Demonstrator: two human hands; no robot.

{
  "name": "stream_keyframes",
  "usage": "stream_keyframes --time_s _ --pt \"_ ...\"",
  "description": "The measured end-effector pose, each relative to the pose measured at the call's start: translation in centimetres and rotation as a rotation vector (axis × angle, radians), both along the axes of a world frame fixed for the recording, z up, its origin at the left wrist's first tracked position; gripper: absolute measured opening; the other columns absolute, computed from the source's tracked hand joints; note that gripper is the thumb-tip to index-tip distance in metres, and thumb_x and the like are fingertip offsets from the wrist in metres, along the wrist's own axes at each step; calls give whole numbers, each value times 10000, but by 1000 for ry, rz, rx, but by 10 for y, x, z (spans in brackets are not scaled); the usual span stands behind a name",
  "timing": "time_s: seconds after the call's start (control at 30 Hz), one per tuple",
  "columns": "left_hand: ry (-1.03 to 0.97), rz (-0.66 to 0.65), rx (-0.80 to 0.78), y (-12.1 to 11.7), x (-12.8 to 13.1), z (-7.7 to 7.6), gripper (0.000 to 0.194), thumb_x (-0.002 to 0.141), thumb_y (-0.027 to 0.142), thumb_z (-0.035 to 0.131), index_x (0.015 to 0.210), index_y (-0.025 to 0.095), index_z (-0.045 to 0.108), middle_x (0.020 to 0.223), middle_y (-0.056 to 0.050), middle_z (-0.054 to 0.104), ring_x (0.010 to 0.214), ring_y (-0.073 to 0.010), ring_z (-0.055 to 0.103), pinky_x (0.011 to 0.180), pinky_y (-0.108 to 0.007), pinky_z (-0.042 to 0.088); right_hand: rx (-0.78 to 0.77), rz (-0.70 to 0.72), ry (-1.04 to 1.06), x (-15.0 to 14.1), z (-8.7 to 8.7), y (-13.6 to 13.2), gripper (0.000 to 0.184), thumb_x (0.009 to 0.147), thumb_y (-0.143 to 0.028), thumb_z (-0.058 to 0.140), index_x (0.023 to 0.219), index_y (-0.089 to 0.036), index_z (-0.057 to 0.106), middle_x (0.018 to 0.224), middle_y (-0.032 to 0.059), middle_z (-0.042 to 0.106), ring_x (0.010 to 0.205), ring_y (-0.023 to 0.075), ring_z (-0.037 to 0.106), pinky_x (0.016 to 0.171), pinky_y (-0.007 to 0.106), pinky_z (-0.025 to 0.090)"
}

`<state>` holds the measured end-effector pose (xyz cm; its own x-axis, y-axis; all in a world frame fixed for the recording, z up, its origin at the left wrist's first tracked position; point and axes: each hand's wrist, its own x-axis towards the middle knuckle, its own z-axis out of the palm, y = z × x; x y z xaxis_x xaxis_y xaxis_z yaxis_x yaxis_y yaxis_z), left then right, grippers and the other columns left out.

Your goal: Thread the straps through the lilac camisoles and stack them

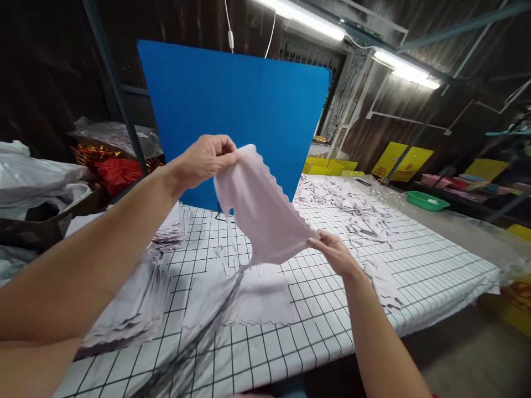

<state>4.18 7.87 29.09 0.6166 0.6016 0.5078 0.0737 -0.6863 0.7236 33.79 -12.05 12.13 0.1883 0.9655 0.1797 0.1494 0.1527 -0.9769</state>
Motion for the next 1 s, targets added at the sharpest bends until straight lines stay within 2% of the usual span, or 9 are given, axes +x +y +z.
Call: stream_keyframes --time_s 0.23,0.37,0.47,0.57,0.63,0.73,0.83,0.9,1.0 --pt "315 6 -255 63 -17 -38 388 642 362 803 945 147 690 893 -80 702 810 -189 642 676 -288 527 9 -256 -232 31 63 61 261 767 -380 763 783 -175 601 723 -9 571 623 91 500 584 237 466" --pt "195 82 -48 71 -16 -15 452 801 341 633 1103 5 654 999 -71 681 929 -151 614 800 -302 486 264 -406 -280 37 116 94 231 823 -348 713 771 -178 566 688 -18 561 545 66 485 489 204 431" --pt "104 130 200 60 -25 -1 521 876 327 431 1190 -62 576 1049 -43 640 1006 -146 569 858 -350 422 477 -446 -339 34 126 89 205 889 -382 637 874 -191 564 780 3 617 646 87 602 568 228 492" --pt "204 181 273 36 -44 -32 482 867 353 430 1093 -17 639 953 -6 644 927 -117 569 851 -330 423 445 -399 -419 17 84 57 178 917 -367 603 931 -191 581 895 43 670 814 132 663 719 299 542" --pt "342 158 187 14 -59 -84 370 838 338 523 983 40 686 840 -5 646 795 -86 544 789 -275 449 309 -313 -460 -1 27 26 159 911 -346 611 925 -188 611 932 67 696 891 161 665 810 345 545" --pt "526 54 -9 -22 -80 -182 250 807 263 528 907 131 715 852 -32 665 768 -128 576 736 -244 468 9 -158 -513 -28 -68 -20 143 922 -302 578 963 -191 658 975 74 703 920 183 656 837 371 545" --pt "606 48 -144 -48 -93 -254 284 821 322 497 889 182 734 796 -18 643 692 -142 577 650 -230 448 -124 -106 -529 -46 -129 -49 133 903 -236 564 976 -193 667 956 64 700 906 195 655 830 373 538" --pt "599 75 -180 -57 -98 -270 307 839 349 484 933 196 733 828 -17 644 713 -147 575 664 -234 444 -117 -125 -541 -51 -140 -57 149 898 -219 556 999 -196 662 976 67 696 934 202 652 853 377 529" --pt "533 156 -168 -58 -103 -255 295 854 357 493 976 198 710 866 -16 625 761 -153 550 687 -247 434 -27 -148 -537 -52 -130 -59 176 919 -230 533 1051 -208 648 1022 75 685 994 205 640 902 383 517"
